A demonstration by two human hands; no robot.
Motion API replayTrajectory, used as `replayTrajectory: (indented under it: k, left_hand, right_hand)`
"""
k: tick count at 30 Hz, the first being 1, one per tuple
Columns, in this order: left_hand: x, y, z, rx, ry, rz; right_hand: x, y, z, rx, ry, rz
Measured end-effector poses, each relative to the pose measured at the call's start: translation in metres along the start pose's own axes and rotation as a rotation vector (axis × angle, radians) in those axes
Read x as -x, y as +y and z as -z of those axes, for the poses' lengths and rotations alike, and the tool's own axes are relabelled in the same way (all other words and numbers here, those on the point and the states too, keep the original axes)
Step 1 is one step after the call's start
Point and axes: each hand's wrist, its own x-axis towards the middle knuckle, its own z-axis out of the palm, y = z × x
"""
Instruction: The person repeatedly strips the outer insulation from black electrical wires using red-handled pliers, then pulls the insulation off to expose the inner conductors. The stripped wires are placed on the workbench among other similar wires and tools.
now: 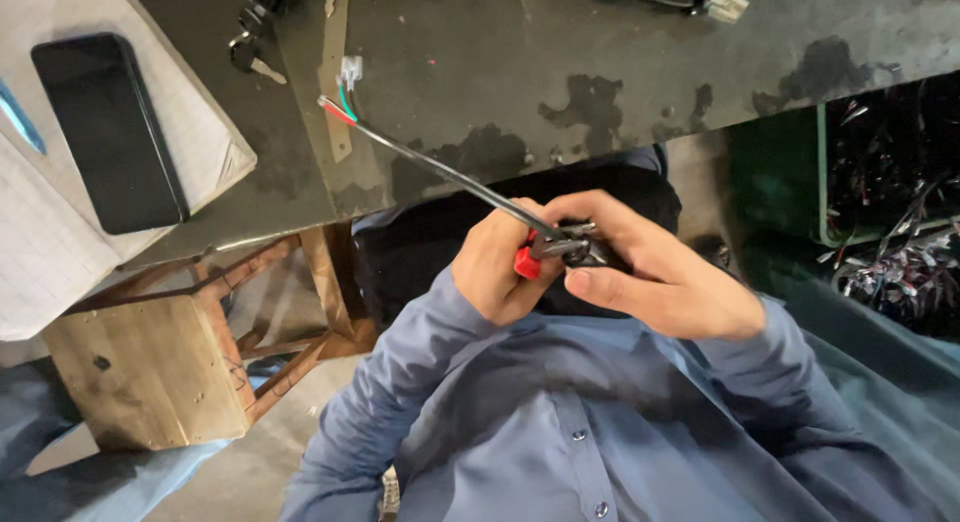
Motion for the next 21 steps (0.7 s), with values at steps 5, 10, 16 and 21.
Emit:
replayTrajectory:
  k: [5,10,16,21]
  left_hand:
    - [0.009,0.008,-0.001,-0.160,0.047,0.278]
    - [0.039,-0.005,-0.021,-0.486,0.159,0.403]
    - [0.033,-0.023,-0.022,-0.301,0.197,0.396]
    - [0.039,-0.017,-0.026,-0.332,0.148,0.502]
  right_hand:
    - [-0.020,0.021,0.004,0.725,0.280,0.356]
    - [-0.036,0.042,0.004,0.738,0.256,0.182]
    - [-0.038,0.037,-0.005,0.868,0.373,0.264]
    - [-0.031,0.053,-0.020,1.207,0.511,0.100]
